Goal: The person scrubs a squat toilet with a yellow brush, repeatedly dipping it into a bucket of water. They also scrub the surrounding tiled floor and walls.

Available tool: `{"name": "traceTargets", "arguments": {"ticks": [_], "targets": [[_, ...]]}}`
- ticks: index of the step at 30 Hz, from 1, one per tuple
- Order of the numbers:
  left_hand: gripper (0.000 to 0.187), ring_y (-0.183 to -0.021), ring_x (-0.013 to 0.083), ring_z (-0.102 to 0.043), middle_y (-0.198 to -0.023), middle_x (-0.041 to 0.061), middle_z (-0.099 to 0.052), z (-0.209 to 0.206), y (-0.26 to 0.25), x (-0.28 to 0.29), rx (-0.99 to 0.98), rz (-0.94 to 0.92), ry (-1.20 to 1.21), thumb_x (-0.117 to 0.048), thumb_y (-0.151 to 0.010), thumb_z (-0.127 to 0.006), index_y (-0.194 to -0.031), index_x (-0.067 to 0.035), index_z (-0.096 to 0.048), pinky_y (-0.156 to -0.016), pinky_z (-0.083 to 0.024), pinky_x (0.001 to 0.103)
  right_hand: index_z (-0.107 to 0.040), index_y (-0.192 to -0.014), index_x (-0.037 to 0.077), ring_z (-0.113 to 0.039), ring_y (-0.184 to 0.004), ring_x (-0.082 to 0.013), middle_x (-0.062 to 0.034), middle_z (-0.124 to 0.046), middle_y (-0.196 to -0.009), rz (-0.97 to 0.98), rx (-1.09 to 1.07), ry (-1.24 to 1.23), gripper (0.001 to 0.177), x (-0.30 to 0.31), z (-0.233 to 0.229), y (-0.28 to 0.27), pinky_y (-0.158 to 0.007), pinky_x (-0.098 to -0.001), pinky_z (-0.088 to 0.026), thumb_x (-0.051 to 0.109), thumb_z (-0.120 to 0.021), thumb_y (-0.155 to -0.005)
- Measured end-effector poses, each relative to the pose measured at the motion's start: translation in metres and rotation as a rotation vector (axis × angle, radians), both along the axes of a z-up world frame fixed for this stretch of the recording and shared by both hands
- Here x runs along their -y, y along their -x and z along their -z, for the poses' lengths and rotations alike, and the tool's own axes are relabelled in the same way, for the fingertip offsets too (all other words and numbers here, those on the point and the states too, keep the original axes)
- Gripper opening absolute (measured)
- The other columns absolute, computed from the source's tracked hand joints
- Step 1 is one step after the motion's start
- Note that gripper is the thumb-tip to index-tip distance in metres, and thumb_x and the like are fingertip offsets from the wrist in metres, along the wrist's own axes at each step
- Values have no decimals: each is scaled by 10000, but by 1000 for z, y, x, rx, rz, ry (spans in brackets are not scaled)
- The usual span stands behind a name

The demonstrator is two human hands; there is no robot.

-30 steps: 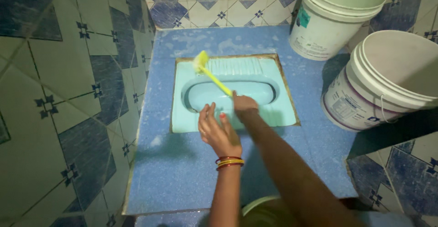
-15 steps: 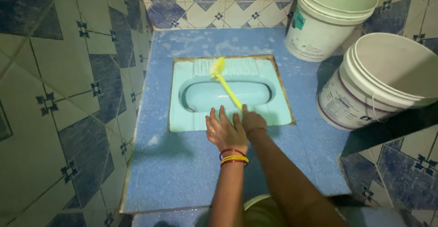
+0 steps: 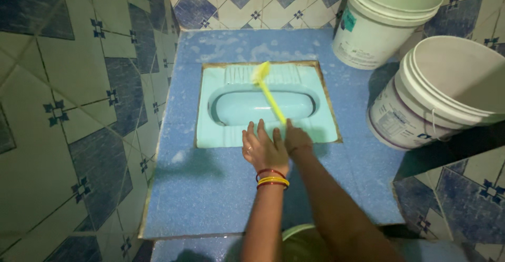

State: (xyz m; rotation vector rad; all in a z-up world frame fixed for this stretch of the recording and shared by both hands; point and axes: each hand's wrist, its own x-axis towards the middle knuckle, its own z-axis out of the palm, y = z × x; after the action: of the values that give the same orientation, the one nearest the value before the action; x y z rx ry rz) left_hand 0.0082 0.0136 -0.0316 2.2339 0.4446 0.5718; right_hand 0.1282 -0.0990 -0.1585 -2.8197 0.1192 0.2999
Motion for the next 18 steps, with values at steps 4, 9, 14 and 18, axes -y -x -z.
{"name": "traceTargets", "arguments": {"ticks": [4,9,14,18], "targets": [[524,-1468,404,-274,-1549,148,-390,-3,-1,2,-66,9,22,-387,-990,-564,-1432,-109,-523,-1131,-215,632,-428,-1417,66,-706,-1013,-452,-285,-713,-1100,207,148,-2,453,53,-2,-10,-855,-550,-562,267,-451,-1011],[535,-1480,406,-271,-1553,152,-396,-1,-1,3,-15,39,-1,-376,-995,-570,-1449,-102,-512,-1141,-213,626,-456,-1282,31,-703,-983,-459,-293,-720,-1037,394,139,-120,425,67,-6,-10,-867,-542,-537,255,-554,-935],[529,-1482,394,-266,-1552,134,-398,1,2,-2,-55,-8,46,-379,-982,-569,-1444,-125,-519,-1148,-209,614,-586,-1137,88,-674,-975,-479,-257,-705,-1009,319,256,-80,270,70,-13,-5,-849,-590,-528,300,-515,-986],[521,-1490,390,-273,-1564,126,-409,3,-1,0,22,-18,79,-400,-1004,-545,-1447,-126,-532,-1156,-218,603,-621,-1103,55,-699,-910,-462,-254,-725,-957,164,397,-69,260,41,-11,-19,-812,-588,-553,249,-449,-1102]]}}
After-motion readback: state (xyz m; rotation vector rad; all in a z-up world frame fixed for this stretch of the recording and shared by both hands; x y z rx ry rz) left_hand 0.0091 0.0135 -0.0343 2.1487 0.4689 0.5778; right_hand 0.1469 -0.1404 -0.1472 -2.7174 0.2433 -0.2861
